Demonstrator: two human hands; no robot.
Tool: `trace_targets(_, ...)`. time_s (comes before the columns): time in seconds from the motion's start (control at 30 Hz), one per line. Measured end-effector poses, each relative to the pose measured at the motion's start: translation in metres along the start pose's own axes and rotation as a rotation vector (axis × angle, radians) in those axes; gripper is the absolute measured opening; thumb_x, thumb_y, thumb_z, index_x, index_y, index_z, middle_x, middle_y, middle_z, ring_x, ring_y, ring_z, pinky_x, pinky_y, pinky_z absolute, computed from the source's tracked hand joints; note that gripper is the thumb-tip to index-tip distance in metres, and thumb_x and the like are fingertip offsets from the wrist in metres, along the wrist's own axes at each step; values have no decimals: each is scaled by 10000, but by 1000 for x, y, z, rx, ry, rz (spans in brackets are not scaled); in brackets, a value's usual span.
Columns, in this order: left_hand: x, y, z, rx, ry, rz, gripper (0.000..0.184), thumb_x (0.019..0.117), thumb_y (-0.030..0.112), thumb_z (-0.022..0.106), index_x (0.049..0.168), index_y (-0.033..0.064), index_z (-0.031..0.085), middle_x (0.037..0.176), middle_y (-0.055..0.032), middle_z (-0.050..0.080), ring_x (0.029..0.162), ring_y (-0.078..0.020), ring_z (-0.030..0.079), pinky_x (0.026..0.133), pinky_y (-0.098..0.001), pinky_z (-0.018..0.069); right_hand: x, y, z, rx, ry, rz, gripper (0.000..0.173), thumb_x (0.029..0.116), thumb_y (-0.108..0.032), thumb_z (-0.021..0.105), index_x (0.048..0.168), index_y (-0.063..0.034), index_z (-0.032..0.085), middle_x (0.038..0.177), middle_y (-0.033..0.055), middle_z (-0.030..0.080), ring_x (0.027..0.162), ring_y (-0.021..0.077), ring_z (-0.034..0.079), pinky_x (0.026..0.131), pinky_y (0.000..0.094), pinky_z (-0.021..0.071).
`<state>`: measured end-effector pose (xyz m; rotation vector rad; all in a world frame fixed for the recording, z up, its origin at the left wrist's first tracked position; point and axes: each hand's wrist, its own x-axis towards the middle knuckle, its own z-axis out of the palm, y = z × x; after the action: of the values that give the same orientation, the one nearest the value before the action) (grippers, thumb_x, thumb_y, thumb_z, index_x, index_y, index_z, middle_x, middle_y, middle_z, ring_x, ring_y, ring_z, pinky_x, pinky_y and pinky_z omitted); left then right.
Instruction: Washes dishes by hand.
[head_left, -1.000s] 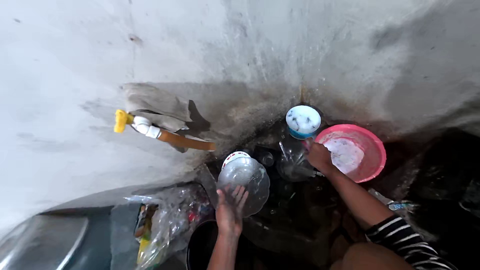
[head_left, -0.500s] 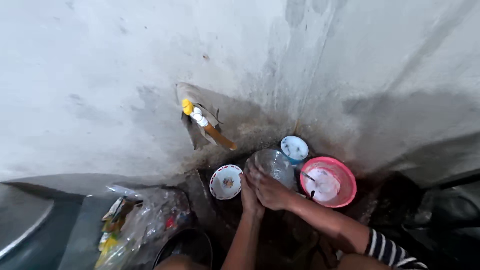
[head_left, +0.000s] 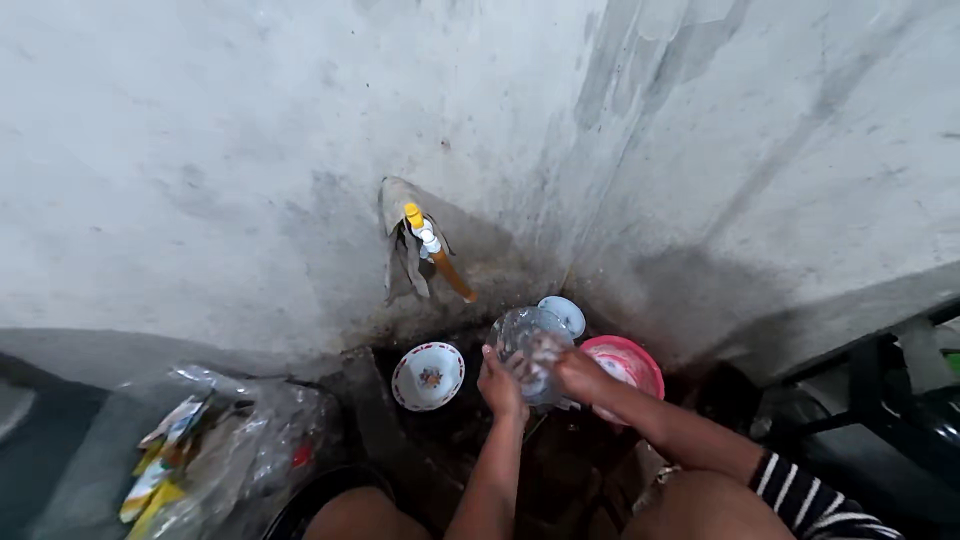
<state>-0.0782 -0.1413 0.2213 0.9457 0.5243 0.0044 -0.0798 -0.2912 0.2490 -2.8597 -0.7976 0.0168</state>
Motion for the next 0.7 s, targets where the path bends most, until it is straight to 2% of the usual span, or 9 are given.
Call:
trace_targets(0.07, -16, -2, 8, 14, -45, -34, 574, 1124, 459, 295, 1347, 5, 566, 971, -213, 733, 690, -312, 742, 590, -455, 634, 10, 24, -1, -131, 237, 62, 374, 1051, -95, 445, 1357, -62, 659, 1551, 128, 521, 1521, 299, 374, 1279, 477, 276)
trace_targets(0.13, -31, -8, 22, 111, -50, 24, 575, 1118, 465, 313, 1293, 17, 628, 989, -169, 733, 780, -250, 738, 690, -429, 632, 27, 8, -2, -31, 321, 124, 424, 1057, -158, 469, 1454, -66, 583, 1592, 132, 468, 1530, 287, 358, 1255, 425, 328)
trace_targets(0.23, -25, -7, 26, 94, -8, 60, 658, 1093, 551, 298, 1234, 31, 676, 1099, -156, 711, 1005, -229, 692, 903, -459, 575, 21, -28, -4, 243, 43, 14, 519, 1054, -219, 487, 1564, -127, 459, 1679, 82, 330, 1573, 242, 257, 1272, 445, 288)
trace_targets(0.3, -13, -3, 14, 56, 19, 25, 608, 1109, 501, 306, 1226, 18, 656, 1004, -155, 692, 858, -224, 674, 765, -430, 572, 5, -24, -14, 164, -181, -42, 473, 1059, -255, 482, 1520, -159, 529, 1672, 36, 354, 1585, 229, 215, 1302, 514, 133)
trace_targets(0.37, -5, 4, 2, 48, -28, 11, 555, 1124, 447, 313, 1329, 15, 595, 1013, -179, 713, 777, -254, 715, 696, -430, 614, -2, -5, -24, -78, -144, 3, 455, 1074, -334, 424, 1496, -233, 562, 1662, 1, 377, 1598, 282, 158, 1277, 639, 36)
trace_targets(0.47, -18, 0, 9, 90, -80, 37, 528, 1134, 404, 308, 1329, -5, 580, 936, -191, 737, 696, -277, 751, 609, -435, 649, 19, 13, -17, -289, 128, 131, 512, 1072, -232, 382, 1572, -140, 440, 1672, 147, 324, 1571, 439, 170, 1269, 614, 189)
trace_targets(0.53, -20, -5, 17, 219, -31, 140, 514, 1119, 420, 356, 1230, 28, 669, 962, -135, 718, 807, -212, 707, 743, -417, 602, 34, -9, -5, -96, 181, 93, 570, 1095, -309, 372, 1606, -59, 344, 1690, 178, 262, 1589, 397, 127, 1296, 552, 155)
trace_targets(0.6, -12, -4, 13, 229, 35, 160, 547, 1106, 468, 363, 1197, 45, 698, 1029, -145, 717, 941, -228, 697, 874, -468, 574, 28, -30, -1, 127, 19, -36, 615, 1059, -290, 473, 1620, -87, 325, 1715, 127, 213, 1605, 321, 93, 1307, 488, 159)
trace_targets(0.7, 6, 5, -6, 135, 37, 99, 538, 1120, 440, 339, 1245, 20, 651, 942, -155, 702, 746, -230, 682, 665, -420, 584, 5, -26, -16, 8, -225, -119, 489, 1060, -223, 472, 1546, -173, 490, 1687, 38, 320, 1601, 264, 150, 1307, 516, 109)
